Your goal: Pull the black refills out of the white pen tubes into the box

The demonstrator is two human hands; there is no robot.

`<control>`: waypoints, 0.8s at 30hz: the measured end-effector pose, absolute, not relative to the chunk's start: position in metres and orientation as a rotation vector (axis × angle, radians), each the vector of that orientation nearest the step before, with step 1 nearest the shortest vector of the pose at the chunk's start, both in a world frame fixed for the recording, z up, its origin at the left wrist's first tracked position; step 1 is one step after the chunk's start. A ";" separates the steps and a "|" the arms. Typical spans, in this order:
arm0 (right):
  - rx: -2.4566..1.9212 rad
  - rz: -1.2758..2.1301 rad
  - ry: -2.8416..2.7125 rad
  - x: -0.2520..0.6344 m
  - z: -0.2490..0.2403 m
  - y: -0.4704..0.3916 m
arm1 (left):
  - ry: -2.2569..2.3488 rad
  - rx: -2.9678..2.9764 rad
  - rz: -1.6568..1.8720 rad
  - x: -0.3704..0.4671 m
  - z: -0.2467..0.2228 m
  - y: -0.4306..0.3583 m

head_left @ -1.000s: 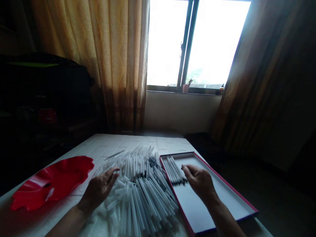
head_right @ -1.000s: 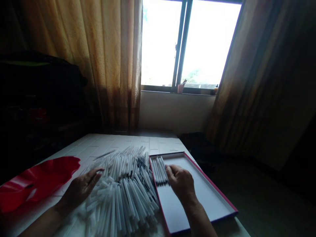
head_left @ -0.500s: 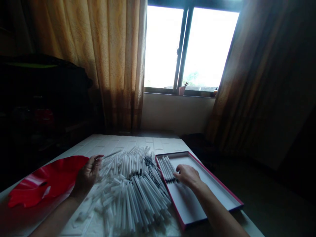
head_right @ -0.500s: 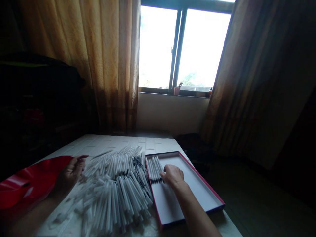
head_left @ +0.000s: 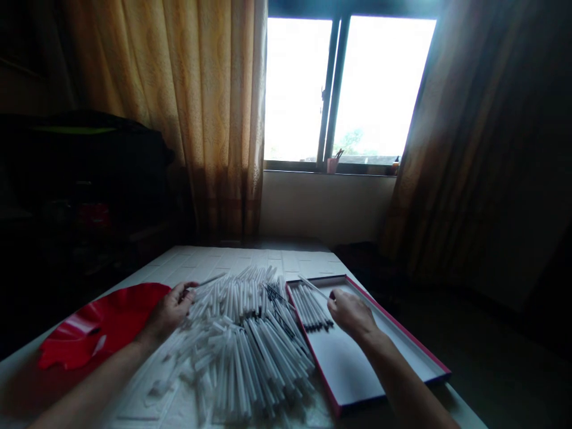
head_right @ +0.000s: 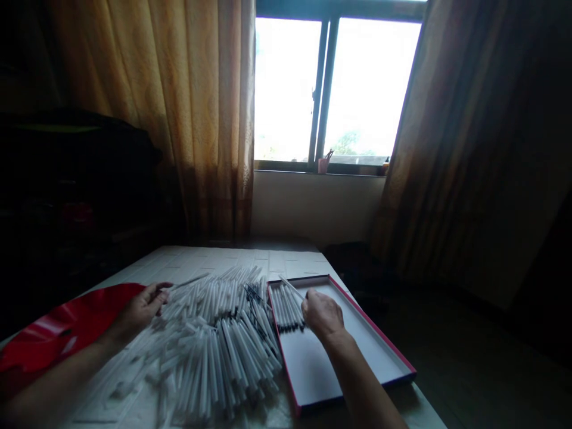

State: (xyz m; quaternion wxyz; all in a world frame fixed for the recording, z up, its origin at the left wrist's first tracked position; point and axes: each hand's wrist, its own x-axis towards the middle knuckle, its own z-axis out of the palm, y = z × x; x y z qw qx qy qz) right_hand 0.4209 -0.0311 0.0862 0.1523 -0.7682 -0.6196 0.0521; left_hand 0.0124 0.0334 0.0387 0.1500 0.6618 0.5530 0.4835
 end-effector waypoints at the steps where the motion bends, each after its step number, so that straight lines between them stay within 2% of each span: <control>1: -2.099 0.166 -1.801 0.418 0.090 -0.035 | 1.568 1.988 1.364 0.020 0.040 0.028; 4: -1.778 0.292 -1.893 0.401 0.095 -0.049 | 1.458 2.275 1.321 0.049 0.044 0.007; 10: -1.202 0.921 -1.742 0.371 0.088 -0.065 | 1.259 2.694 1.329 0.088 0.039 -0.030; 16: -1.184 1.125 -1.619 0.366 0.076 -0.059 | 1.186 2.916 1.397 0.088 0.038 -0.034; 24: -1.243 1.144 -1.576 0.369 0.057 -0.045 | 1.096 3.029 1.339 0.091 0.029 -0.036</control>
